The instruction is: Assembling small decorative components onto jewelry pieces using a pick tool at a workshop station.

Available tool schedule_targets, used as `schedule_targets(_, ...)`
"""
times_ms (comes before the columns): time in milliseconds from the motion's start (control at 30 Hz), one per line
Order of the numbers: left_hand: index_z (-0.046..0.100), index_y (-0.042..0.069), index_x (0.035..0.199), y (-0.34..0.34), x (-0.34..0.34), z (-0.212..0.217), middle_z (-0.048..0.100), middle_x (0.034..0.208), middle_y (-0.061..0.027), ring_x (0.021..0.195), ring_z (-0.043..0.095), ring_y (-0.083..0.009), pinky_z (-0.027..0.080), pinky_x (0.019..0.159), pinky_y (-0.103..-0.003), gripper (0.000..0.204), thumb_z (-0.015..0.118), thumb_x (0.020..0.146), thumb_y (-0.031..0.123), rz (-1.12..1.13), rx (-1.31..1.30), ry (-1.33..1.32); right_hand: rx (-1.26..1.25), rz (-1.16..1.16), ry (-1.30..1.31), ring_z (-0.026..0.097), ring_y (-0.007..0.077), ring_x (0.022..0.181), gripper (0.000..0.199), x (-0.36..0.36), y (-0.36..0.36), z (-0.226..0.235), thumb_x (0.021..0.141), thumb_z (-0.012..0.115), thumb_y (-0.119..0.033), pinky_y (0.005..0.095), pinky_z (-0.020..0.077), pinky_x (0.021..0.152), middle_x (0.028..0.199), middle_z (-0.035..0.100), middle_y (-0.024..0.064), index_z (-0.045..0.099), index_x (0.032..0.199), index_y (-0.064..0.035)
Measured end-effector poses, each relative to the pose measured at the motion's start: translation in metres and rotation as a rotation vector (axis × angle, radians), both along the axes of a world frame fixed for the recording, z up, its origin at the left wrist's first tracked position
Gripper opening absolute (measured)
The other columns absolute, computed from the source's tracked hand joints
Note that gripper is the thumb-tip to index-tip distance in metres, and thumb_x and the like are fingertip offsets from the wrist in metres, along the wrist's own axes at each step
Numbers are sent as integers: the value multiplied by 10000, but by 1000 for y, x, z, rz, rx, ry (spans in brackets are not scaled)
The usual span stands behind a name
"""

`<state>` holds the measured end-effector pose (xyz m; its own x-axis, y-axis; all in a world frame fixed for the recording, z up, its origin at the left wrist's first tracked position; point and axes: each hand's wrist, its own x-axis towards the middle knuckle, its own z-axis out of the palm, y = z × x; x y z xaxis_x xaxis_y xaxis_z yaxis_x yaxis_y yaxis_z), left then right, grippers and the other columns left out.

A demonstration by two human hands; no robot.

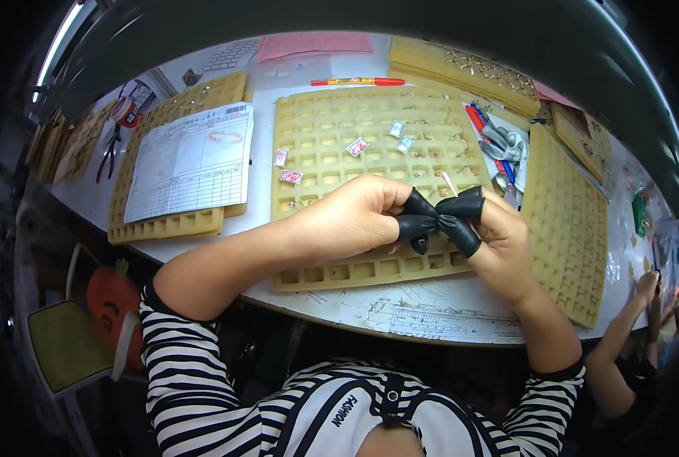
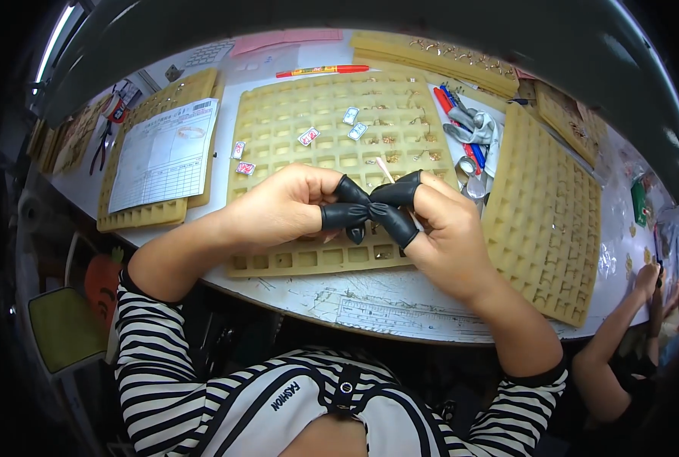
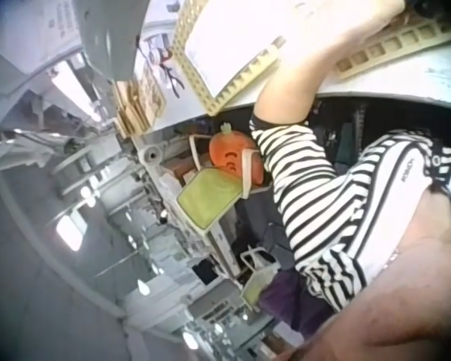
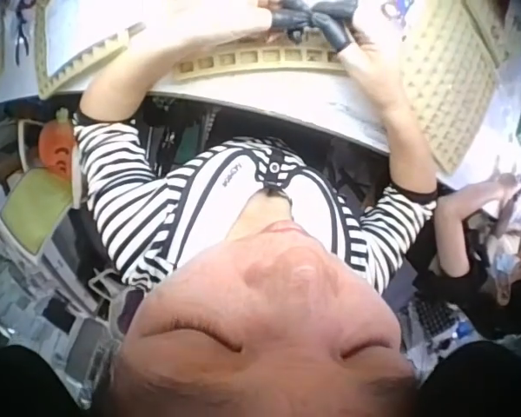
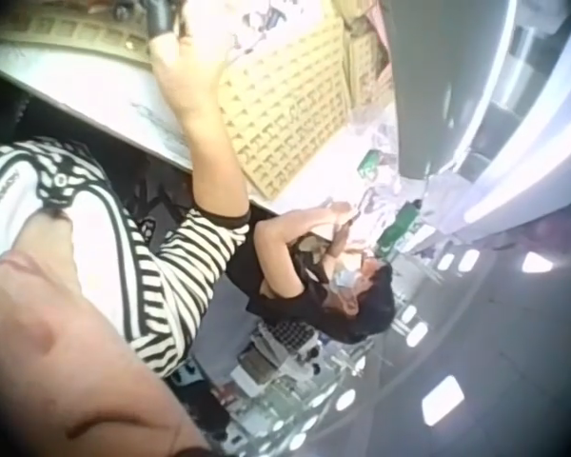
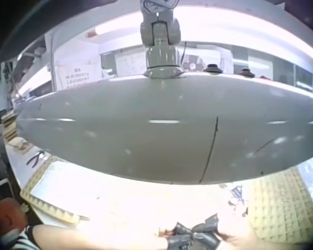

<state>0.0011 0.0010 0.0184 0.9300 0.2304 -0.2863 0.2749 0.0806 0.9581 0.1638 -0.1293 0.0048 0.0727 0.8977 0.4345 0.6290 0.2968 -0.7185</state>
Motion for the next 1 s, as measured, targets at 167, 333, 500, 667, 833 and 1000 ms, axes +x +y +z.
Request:
schedule_targets(167,600,18,956,4,-1,7,634,814,-17,723,538,-39,423,641,-184,153,582,828,99,-30,-15,-15,-72,-56,260,540,116,728,126,-6,-2,3,770,594,23,237,435,644,813,570,60,600,896,20)
schedule_targets(333,600,-9,951,9,-2,3,648,869,-67,803,589,-107,457,759,-237,171,592,825,108,-34,-24,-33,-48,-67,479,527,75,757,107,-6,-2,4,827,553,18,202,435,651,860,557,37,571,931,33)
schedule_targets(500,613,-17,923,11,-1,3,656,861,-71,809,593,-98,456,765,-227,152,593,825,98,35,-46,-7,28,-70,592,508,56,684,109,0,-2,5,851,545,-18,185,421,607,852,563,21,566,952,17)
schedule_targets(667,625,-11,920,20,-3,1,657,858,-61,790,585,-82,449,728,-204,170,616,811,119,27,0,-74,93,-117,607,491,59,658,129,8,-3,11,847,548,-24,185,409,625,828,585,39,558,969,18)
schedule_targets(833,635,-12,898,22,-6,6,655,849,-76,796,587,-109,439,777,-234,170,610,790,118,12,-24,-187,151,-145,553,479,61,645,121,16,-4,15,860,524,-34,182,395,618,796,572,38,556,967,13)
schedule_targets(1000,630,-19,881,25,-6,7,655,845,-85,801,596,-128,442,789,-242,153,603,787,98,36,42,-139,270,-217,542,476,72,632,127,28,-5,23,866,520,-47,201,389,606,787,566,46,554,970,18)
